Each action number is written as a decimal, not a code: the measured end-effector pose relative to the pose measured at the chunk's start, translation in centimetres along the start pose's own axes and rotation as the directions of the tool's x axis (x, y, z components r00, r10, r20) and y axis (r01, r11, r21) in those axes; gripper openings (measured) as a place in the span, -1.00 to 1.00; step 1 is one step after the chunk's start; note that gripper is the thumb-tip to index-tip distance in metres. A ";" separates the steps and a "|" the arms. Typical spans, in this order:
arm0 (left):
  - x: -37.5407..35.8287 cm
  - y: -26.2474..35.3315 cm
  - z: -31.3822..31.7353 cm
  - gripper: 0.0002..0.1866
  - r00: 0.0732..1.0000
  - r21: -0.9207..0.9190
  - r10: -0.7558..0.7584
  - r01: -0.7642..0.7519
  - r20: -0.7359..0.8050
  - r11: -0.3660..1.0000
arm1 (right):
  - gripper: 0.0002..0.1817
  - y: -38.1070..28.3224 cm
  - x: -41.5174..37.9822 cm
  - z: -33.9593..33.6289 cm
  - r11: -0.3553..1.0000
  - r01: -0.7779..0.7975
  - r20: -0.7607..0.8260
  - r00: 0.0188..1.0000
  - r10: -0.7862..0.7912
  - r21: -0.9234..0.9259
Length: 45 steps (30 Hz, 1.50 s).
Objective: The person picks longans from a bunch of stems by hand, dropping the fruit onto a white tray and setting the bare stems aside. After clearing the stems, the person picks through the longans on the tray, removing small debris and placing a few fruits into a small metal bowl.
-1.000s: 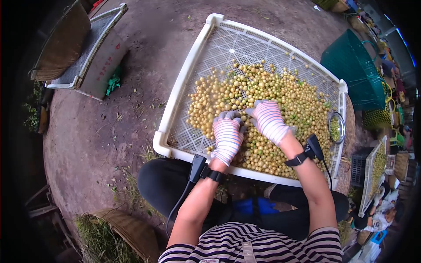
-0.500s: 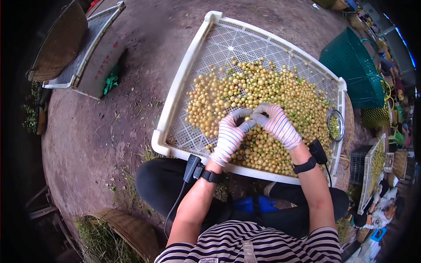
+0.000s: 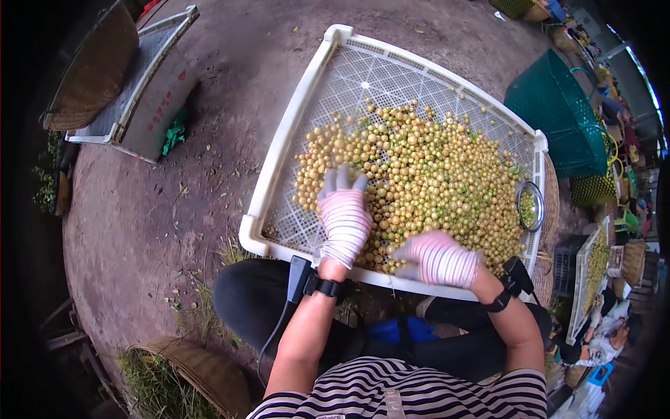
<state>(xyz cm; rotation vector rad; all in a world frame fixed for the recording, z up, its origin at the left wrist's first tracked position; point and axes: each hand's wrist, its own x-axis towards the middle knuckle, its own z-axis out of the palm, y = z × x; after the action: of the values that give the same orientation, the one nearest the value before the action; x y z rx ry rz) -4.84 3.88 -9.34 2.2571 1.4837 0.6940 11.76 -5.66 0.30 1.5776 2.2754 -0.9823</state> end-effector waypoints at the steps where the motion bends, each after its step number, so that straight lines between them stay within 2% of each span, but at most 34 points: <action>1: -0.3 0.4 0.1 -0.54 0.999 0.009 0.037 -0.037 0.012 0.999 | -0.67 0.3 1.5 -1.9 0.998 -0.054 -0.114 0.992 0.053 -0.011; 2: -0.4 0.8 0.2 -0.57 0.997 0.047 0.063 -0.065 0.051 0.997 | -0.75 1.3 3.2 -2.8 0.993 -0.113 -0.359 0.928 0.096 -0.026; 3: -0.7 1.1 0.6 -0.59 0.996 0.057 0.074 -0.077 0.054 0.995 | -0.75 3.4 5.3 -3.4 0.987 -0.118 -0.598 0.801 0.028 -0.112; 4: -0.9 1.4 0.9 -0.60 0.995 0.065 0.087 -0.091 0.056 0.994 | -0.75 5.7 8.1 -3.7 0.974 -0.188 -0.708 0.705 0.045 -0.124; 5: -0.9 1.8 0.7 -0.62 0.994 0.044 0.083 -0.086 0.065 0.995 | -0.74 7.4 10.5 -4.6 0.946 -0.267 -0.737 0.674 0.047 -0.184; 6: -1.1 1.8 1.3 -0.63 0.996 0.008 0.061 -0.061 0.067 0.998 | -0.74 8.4 12.3 -5.3 0.958 -0.249 -0.737 0.673 0.064 -0.144; 8: -1.3 1.7 1.8 -0.64 0.997 -0.032 0.047 -0.045 0.063 0.998 | -0.78 10.5 15.5 -5.4 0.850 -0.398 -0.621 0.776 0.110 -0.346; 11: -0.9 2.1 1.2 -0.64 0.998 -0.073 0.024 -0.020 0.052 0.997 | -0.82 10.9 16.2 -6.4 0.891 -0.405 -0.491 0.830 0.264 -0.206; 12: -0.9 2.3 1.1 -0.64 0.999 -0.096 0.013 -0.009 0.048 0.995 | -0.83 10.0 15.7 -7.3 0.914 -0.405 -0.497 0.789 0.360 0.019; 14: -0.7 2.5 1.0 -0.65 0.997 -0.123 0.020 -0.012 0.070 0.992 | -0.81 10.5 16.4 -8.9 0.924 -0.368 -0.615 0.706 0.351 0.104; 15: -0.7 2.7 0.8 -0.65 0.996 -0.124 0.024 -0.014 0.084 0.992 | -0.75 10.5 17.0 -9.1 0.956 -0.219 -0.705 0.647 0.290 0.192; 18: -0.6 3.0 0.7 -0.65 0.993 -0.115 0.022 -0.009 0.115 0.993 | -0.68 9.1 19.3 -9.3 0.957 -0.254 -0.668 0.690 0.279 0.137; 19: -0.4 3.1 0.7 -0.65 0.992 -0.113 0.017 -0.003 0.121 0.994 | -0.63 8.3 19.9 -9.5 0.918 -0.396 -0.594 0.733 0.331 0.023; 20: -0.3 3.1 0.6 -0.65 0.993 -0.120 0.013 0.002 0.121 0.993 | -0.67 8.5 21.2 -9.2 0.872 -0.485 -0.504 0.770 0.392 -0.063; 23: -0.5 2.7 0.7 -0.65 0.993 -0.126 -0.005 0.019 0.118 0.992 | -0.77 10.1 22.4 -7.9 0.895 -0.445 -0.481 0.778 0.404 0.032; 25: -0.6 2.4 0.8 -0.65 0.997 -0.197 -0.023 0.037 0.073 0.980 | -0.80 10.7 21.8 -8.1 0.898 -0.435 -0.440 0.797 0.414 0.058; 26: -0.6 2.3 0.8 -0.65 0.998 -0.232 -0.031 0.042 0.051 0.972 | -0.79 11.1 21.1 -7.8 0.921 -0.341 -0.480 0.787 0.388 0.187; 27: -0.4 2.3 0.3 -0.63 0.999 -0.252 -0.036 0.036 0.005 0.967 | -0.78 11.9 20.5 -7.3 0.883 -0.228 -0.446 0.795 0.412 0.410; 28: -0.2 2.3 0.4 -0.63 0.997 -0.319 -0.074 0.063 -0.022 0.946 | -0.77 11.3 19.6 -7.4 0.786 -0.109 -0.408 0.807 0.427 0.608; 30: -0.1 2.2 0.5 -0.62 0.986 -0.447 -0.157 0.114 -0.061 0.887 | -0.74 9.5 16.3 -8.3 0.752 -0.097 -0.363 0.831 0.422 0.651; 31: 0.1 2.4 0.1 -0.59 0.978 -0.507 -0.209 0.168 -0.025 0.845 | -0.75 8.0 14.5 -9.0 0.718 -0.117 -0.316 0.841 0.438 0.686; 33: 0.2 2.2 0.2 -0.56 0.972 -0.548 -0.221 0.142 -0.081 0.824 | -0.75 7.6 12.8 -8.6 0.664 -0.125 -0.247 0.865 0.437 0.737; 36: -0.2 1.9 0.6 -0.56 0.970 -0.571 -0.239 0.168 -0.050 0.804 | -0.79 9.4 14.3 -6.8 0.855 0.015 -0.633 0.679 0.372 0.519; 37: -0.2 1.8 0.7 -0.56 0.971 -0.564 -0.236 0.175 -0.036 0.807 | -0.81 9.3 15.1 -7.3 0.931 -0.073 -0.724 0.609 0.325 0.357; 39: -0.6 1.8 0.6 -0.58 0.975 -0.540 -0.220 0.177 -0.017 0.823 | -0.80 9.8 17.7 -7.3 0.973 -0.228 -0.750 0.636 0.181 0.041; 40: -0.6 1.8 0.6 -0.58 0.977 -0.529 -0.214 0.177 -0.011 0.830 | -0.78 9.9 18.8 -7.4 0.949 -0.281 -0.742 0.665 0.088 -0.139; 41: -0.8 1.9 0.6 -0.59 0.974 -0.534 -0.227 0.183 -0.017 0.826 | -0.59 10.1 20.1 -7.4 0.910 -0.363 -0.585 0.789 0.186 -0.200; 42: -0.7 1.9 0.7 -0.59 0.974 -0.533 -0.225 0.180 -0.020 0.827 | -0.67 9.6 20.5 -7.4 0.890 -0.398 -0.547 0.807 0.224 -0.221; 45: -1.1 1.9 0.9 -0.59 0.975 -0.530 -0.221 0.178 -0.018 0.829 | -0.76 9.7 21.2 -6.8 0.890 -0.414 -0.585 0.776 0.236 -0.190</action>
<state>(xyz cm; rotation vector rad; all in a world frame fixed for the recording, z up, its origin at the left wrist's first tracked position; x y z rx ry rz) -3.31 2.10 -9.28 1.6500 1.3303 0.9915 13.06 16.58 -9.29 2.2088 2.1874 -0.0580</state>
